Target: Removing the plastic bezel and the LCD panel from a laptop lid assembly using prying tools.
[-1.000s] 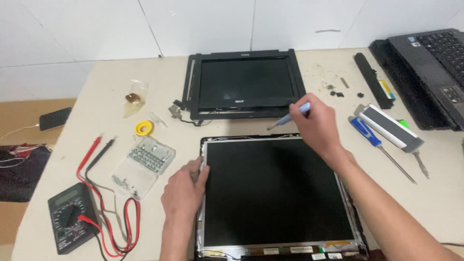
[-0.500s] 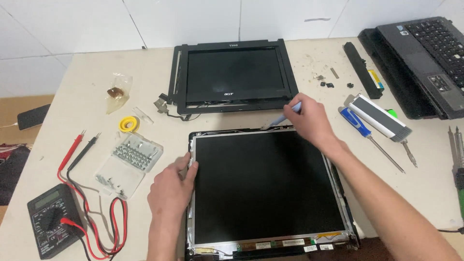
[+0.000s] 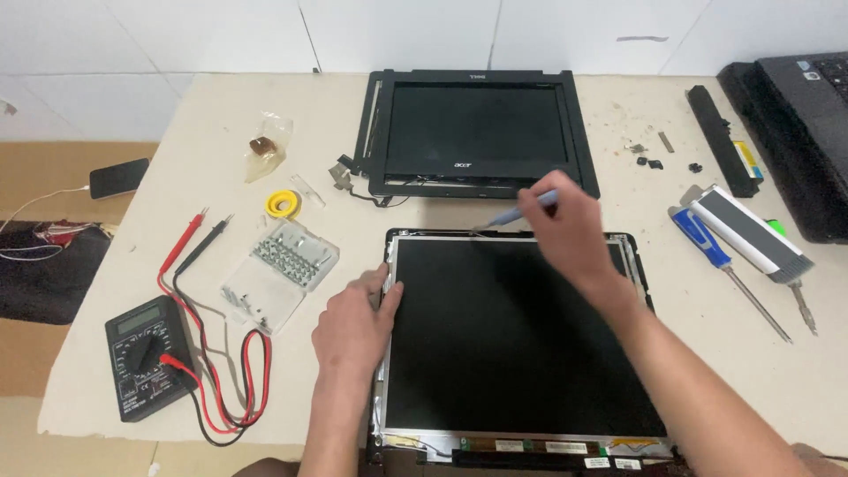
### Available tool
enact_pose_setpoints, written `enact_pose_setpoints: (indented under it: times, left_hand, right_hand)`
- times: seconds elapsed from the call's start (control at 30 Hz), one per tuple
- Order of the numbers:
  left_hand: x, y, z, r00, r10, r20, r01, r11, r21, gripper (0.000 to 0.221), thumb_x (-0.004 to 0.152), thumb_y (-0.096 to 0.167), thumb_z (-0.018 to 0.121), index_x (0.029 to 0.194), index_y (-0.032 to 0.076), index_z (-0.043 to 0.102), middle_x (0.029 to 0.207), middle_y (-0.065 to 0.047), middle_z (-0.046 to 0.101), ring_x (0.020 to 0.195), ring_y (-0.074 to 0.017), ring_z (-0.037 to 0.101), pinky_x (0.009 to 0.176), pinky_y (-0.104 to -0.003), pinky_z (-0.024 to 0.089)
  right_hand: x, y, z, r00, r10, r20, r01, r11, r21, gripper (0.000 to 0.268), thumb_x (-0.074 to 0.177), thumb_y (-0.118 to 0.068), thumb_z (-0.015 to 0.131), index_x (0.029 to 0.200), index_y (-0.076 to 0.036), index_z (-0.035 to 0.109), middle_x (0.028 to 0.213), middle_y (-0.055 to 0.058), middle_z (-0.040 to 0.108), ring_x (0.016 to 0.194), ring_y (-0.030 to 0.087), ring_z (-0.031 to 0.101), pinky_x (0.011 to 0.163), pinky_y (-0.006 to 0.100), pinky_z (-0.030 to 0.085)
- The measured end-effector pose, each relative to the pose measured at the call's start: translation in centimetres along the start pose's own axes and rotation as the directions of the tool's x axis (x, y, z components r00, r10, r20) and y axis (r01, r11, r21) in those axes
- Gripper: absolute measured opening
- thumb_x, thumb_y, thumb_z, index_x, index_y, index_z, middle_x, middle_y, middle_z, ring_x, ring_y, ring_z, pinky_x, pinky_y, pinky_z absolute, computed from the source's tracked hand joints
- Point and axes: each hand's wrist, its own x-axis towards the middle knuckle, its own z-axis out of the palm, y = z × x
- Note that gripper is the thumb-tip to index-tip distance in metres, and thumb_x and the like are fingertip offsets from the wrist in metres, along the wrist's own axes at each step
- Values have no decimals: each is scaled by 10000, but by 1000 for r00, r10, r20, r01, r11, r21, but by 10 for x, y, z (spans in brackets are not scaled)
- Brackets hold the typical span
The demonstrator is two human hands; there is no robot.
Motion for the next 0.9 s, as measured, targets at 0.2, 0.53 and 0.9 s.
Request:
enact_pose_setpoints:
  times: [0.2,0.53,0.9]
  left_hand:
    - [1,-1,-4,999,-7,34,8,999,-31,423,943,356,610,1339,209,636,1252,-132,685,1122,-418,654,885,-590,520]
    - [-2,5,-8,998,7,63,-5,999,-34,448,950,352,588,1371,201,606,1267,-142,676,1152,-423,637,921,-594,500]
    - [5,3,-2,991,-85,107,75,992,100,467,935,512,501,1387,404,539,1327,32,628,1178,-323,607,940,-482,496]
  right_hand:
    - [-3,8,11,1000,-7,22,9,996,-84,143,993,-171,601,933,-41,604,656,168,611,569,285,621,578,438,477]
    - [2,16,0,1000,-1,1,1,988,-158,109,971,-125,633,898,-45,619,622,150,628,534,252,633,563,404,490]
    - [11,20,-43,959,277,-61,-279,960,-38,165,965,-203,593,844,-110,655,817,42,671,627,132,472,551,305,353]
